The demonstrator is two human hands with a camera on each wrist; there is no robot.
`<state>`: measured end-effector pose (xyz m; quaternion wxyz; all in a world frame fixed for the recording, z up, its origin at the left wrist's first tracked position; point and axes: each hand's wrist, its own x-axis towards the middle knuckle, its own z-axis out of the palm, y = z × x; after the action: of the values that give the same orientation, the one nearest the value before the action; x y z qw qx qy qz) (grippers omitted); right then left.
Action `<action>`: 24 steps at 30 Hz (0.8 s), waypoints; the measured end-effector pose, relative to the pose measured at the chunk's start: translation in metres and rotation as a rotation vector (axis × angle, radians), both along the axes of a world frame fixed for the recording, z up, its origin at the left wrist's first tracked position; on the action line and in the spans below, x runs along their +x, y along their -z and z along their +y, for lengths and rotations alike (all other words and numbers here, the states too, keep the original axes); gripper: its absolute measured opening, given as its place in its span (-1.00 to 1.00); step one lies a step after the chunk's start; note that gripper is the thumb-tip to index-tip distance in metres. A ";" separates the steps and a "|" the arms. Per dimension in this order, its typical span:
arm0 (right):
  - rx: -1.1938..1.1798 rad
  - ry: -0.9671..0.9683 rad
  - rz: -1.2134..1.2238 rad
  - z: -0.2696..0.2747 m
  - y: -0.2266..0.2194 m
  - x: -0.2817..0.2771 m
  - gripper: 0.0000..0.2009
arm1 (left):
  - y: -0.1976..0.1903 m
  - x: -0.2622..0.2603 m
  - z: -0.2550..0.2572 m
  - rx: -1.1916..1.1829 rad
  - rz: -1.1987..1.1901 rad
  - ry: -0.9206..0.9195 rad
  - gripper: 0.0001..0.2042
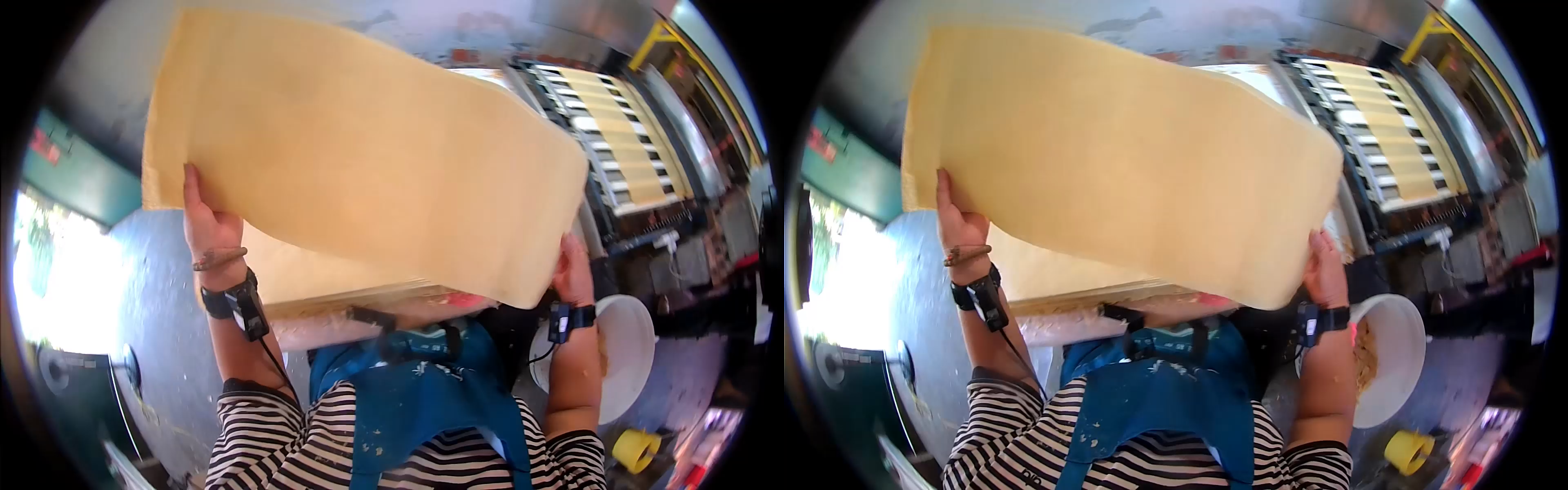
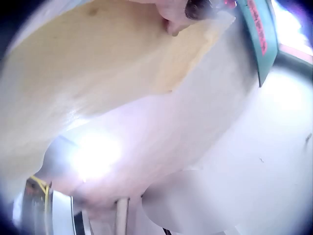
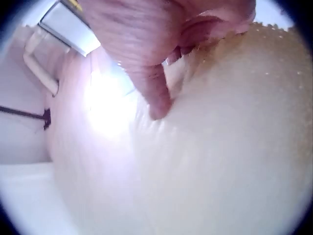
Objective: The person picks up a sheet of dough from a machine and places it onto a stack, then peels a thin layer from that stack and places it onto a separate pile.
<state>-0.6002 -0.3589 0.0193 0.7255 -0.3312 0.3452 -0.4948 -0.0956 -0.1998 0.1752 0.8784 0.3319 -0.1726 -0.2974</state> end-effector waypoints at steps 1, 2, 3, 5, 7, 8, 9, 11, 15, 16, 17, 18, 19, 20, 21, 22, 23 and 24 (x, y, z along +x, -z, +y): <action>-0.064 -0.019 0.094 -0.009 -0.013 0.018 -0.64 | 0.012 0.017 0.021 0.062 0.032 -0.114 -0.66; -0.074 -0.055 0.130 -0.016 -0.024 0.036 -0.64 | 0.027 0.033 0.043 0.123 0.068 -0.224 -0.67; -0.085 -0.087 0.167 -0.023 -0.035 0.056 -0.64 | 0.047 0.053 0.065 0.198 0.010 -0.275 -0.67; -0.129 -0.155 0.289 -0.038 -0.031 0.092 -0.63 | 0.093 0.088 0.112 0.349 -0.098 -0.370 -0.68; -0.192 -0.217 0.460 -0.047 0.000 0.124 -0.63 | 0.140 0.110 0.151 0.574 -0.003 -0.438 -0.68; -0.159 -0.222 0.445 -0.044 0.005 0.140 -0.62 | 0.157 0.116 0.166 0.681 0.048 -0.464 -0.68; -0.205 -0.183 0.519 -0.043 0.013 0.148 -0.62 | 0.168 0.117 0.177 0.741 0.045 -0.457 -0.67; -0.295 -0.094 0.668 -0.042 0.025 0.153 -0.63 | 0.189 0.116 0.193 0.866 0.040 -0.429 -0.67; -0.291 -0.114 0.741 -0.039 0.022 0.156 -0.58 | 0.181 0.113 0.200 0.890 -0.004 -0.495 -0.68; -0.341 -0.096 0.796 -0.046 0.037 0.155 -0.57 | 0.180 0.111 0.202 0.955 -0.007 -0.485 -0.68; -0.391 -0.073 0.851 -0.053 0.050 0.153 -0.56 | 0.180 0.113 0.204 1.017 -0.013 -0.473 -0.69; -0.428 -0.053 0.884 -0.053 0.047 0.157 -0.55 | 0.181 0.116 0.203 1.078 -0.023 -0.454 -0.69; -0.462 -0.023 0.923 -0.048 0.041 0.161 -0.54 | 0.185 0.118 0.204 1.047 -0.037 -0.447 -0.70; -0.493 0.007 0.967 -0.043 0.035 0.162 -0.54 | 0.193 0.121 0.210 1.017 -0.049 -0.435 -0.70; -0.439 -0.031 0.918 -0.043 0.029 0.160 -0.56 | 0.199 0.122 0.214 0.985 -0.062 -0.423 -0.70; -0.384 -0.063 0.866 -0.042 0.023 0.156 -0.58 | 0.196 0.116 0.215 0.946 0.022 -0.439 -0.71; -0.330 -0.090 0.814 -0.040 0.017 0.148 -0.59 | 0.193 0.111 0.216 0.907 0.106 -0.450 -0.71; -0.198 -0.174 0.755 -0.038 0.011 0.137 -0.61 | 0.198 0.117 0.226 0.986 0.068 -0.511 -0.70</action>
<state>-0.4634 -0.3967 0.0078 0.5516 -0.5860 0.5087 -0.3058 0.0219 0.0262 -0.0224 0.6683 0.7252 0.1018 -0.1309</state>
